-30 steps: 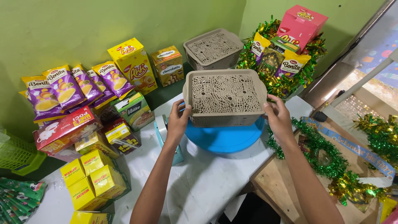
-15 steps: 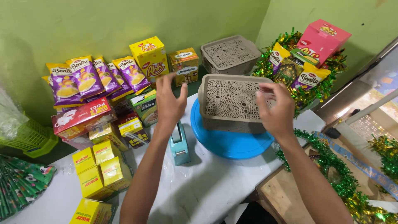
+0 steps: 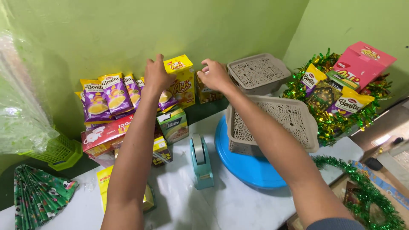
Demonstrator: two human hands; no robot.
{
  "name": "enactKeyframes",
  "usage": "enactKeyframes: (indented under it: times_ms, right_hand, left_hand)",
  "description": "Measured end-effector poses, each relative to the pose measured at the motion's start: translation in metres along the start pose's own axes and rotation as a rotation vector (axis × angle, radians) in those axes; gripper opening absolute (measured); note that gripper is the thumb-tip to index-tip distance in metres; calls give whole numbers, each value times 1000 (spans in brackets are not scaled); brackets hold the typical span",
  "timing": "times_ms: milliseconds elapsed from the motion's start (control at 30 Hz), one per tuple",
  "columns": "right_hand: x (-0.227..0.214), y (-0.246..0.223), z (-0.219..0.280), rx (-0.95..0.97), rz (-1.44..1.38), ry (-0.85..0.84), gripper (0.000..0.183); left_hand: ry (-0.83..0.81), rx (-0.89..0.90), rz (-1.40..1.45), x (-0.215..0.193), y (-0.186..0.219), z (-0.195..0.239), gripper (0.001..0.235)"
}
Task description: Assembling a snack bouquet by taping snack packets to a base, decorating with tinsel, and attaching a card.
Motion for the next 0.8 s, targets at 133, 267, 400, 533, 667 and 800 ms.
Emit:
enactKeyframes:
  times_ms: [133,267,400,533,667,800]
  right_hand:
    - [31,10,-35,99,62,-163,63]
    - [56,19,-56,150,70,-290,70]
    - [61,8,-49,151,-26,-327,76]
    - [38,-8,-36,169,-101,-216,67]
    - [-23,-47,1,85,-195,-11,57]
    - [-92,-72,50,-73,-309,152,53]
  left_hand:
    - [-108,-64,2,21,-25,-22,89]
    - [-152,-72,-32,38,-32,-37,104]
    - [-96,-90,30,51,-41,-49,101]
    - [-35,-2,130,18,-12,-37,84]
    - [65,124,256,-32,41,-21,81]
    - [101,239,471,-89,109,18,75]
Point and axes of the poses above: each hand's wrist, its own z-axis away from the middle knuckle, its own x-axis out of the palm, y = z × x, the point moved 2 cm from there along -z, towards the middle knuckle, and after that the axes turned 10 degrees about -y, right-handed, at the moved point
